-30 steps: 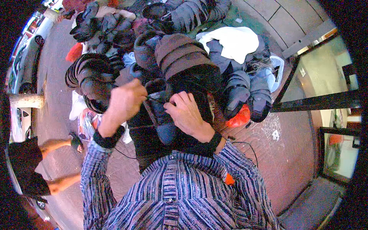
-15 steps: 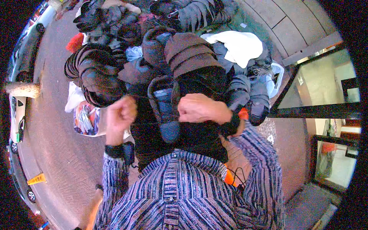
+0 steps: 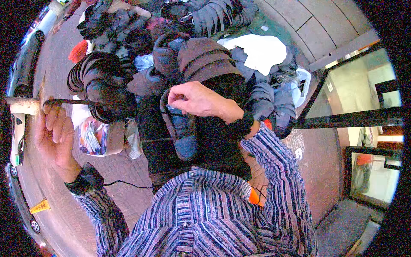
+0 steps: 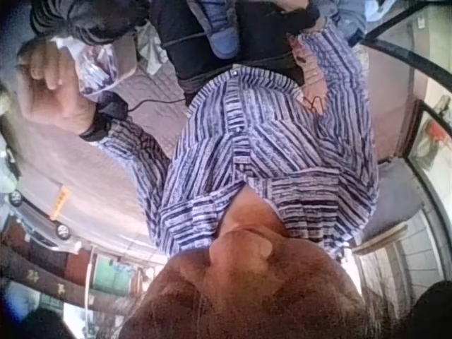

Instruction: Lacing and assembling shoe components on a sidewalk.

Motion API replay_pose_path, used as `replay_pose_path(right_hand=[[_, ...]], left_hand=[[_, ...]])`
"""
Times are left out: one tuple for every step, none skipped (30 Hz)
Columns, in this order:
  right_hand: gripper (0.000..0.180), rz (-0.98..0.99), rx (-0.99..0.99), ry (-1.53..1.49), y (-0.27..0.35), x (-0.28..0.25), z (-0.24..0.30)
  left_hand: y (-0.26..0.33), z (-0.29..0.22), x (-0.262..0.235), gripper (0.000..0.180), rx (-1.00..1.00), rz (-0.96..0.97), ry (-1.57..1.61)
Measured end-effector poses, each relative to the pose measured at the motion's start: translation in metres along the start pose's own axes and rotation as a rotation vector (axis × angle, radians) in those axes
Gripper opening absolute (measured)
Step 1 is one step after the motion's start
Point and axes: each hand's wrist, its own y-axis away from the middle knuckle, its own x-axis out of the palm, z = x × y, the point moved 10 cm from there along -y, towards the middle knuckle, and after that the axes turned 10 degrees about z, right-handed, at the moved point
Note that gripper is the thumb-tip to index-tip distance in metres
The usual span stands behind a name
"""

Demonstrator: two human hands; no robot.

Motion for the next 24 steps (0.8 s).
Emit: replay_pose_path(right_hand=[[0.012,-0.005,-0.001,0.003,0.003,0.0,-0.009],[0.012,-0.053,-0.154,0.278,0.008,0.001,-0.008],[0.011,-0.109,-0.29,0.55,0.019,0.003,-0.006],[0.01,-0.061,-0.162,0.624,0.02,0.013,-0.019],[0.01,-0.053,-0.104,0.631,0.024,0.023,-0.026],[0.011,-0.099,-0.138,0.632,0.028,0.031,-0.031],[0.013,-0.14,-0.18,0.632,0.03,0.039,-0.032],[0.015,-0.08,-0.02,0.708,0.026,0.045,-0.037],[0.015,-0.08,-0.022,0.705,0.027,0.051,-0.036],[0.017,-0.154,-0.079,0.744,0.028,0.054,-0.03],[0.019,-0.228,-0.137,0.782,0.03,0.056,-0.021],[0.02,-0.252,-0.096,0.771,0.031,0.057,-0.023],[0.02,-0.255,-0.09,0.771,0.031,0.062,-0.024],[0.02,-0.313,-0.055,0.688,0.034,0.061,-0.029],[0.02,-0.371,-0.028,0.607,0.037,0.062,-0.03],[0.019,-0.424,-0.07,0.624,0.04,0.067,-0.02],[0.018,-0.446,-0.073,0.566,0.044,0.069,-0.019],[0.018,-0.522,-0.068,0.42,0.048,0.063,-0.032],[0.019,-0.595,-0.063,0.274,0.053,0.056,-0.045],[0.019,-0.636,0.006,-0.007,0.058,0.047,-0.072],[0.02,-0.666,0.076,-0.29,0.062,0.04,-0.092],[0.021,-0.72,0.031,-0.442,0.062,0.034,-0.096],[0.021,-0.722,0.032,-0.444,0.06,0.031,-0.095],[0.022,-0.664,0.065,-0.45,0.053,0.032,-0.094]], left_hand=[[-0.003,-0.001,0.001,0.013,0.016,-0.029,-0.056],[-0.003,-0.001,-0.006,0.017,0.029,-0.026,-0.104],[-0.009,0.015,-0.02,0.017,0.019,-0.017,-0.092],[-0.002,0.015,-0.048,0.019,0.017,-0.237,-0.676],[0.011,0.011,-0.059,0.022,0.013,-0.457,-1.26],[0.015,0.036,-0.069,0.022,-0.121,-0.474,-1.256],[0.024,0.062,-0.078,0.024,-0.253,-0.496,-1.252],[0.025,0.103,-0.085,0.021,-0.225,-0.309,-1.157],[0.031,0.145,-0.088,0.02,-0.467,-0.226,-1.145],[0.037,0.174,-0.091,0.023,-0.532,-0.149,-1.299],[0.042,0.199,-0.092,0.026,-0.597,-0.069,-1.454],[0.042,0.217,-0.089,0.028,-0.601,-0.001,-1.555],[0.039,0.229,-0.083,0.03,-0.603,0.069,-1.658],[0.037,0.231,-0.075,0.027,-0.539,0.084,-1.724],[0.037,0.231,-0.076,0.027,-0.538,0.086,-1.726],[0.038,0.236,-0.074,0.022,-0.529,0.157,-1.769],[0.04,0.24,-0.071,0.018,-0.52,0.228,-1.81],[0.038,0.239,-0.068,0.012,-0.487,0.23,-1.798],[0.039,0.241,-0.067,0.012,-0.489,0.237,-1.797],[0.039,0.236,-0.071,0.015,-0.481,0.14,-1.745],[0.041,0.232,-0.075,0.017,-0.474,0.042,-1.691],[0.043,0.235,-0.074,0.017,-0.477,0.045,-1.69],[0.044,0.235,-0.07,0.014,-0.42,0.039,-1.715],[0.044,0.234,-0.065,0.012,-0.361,0.033,-1.739]])
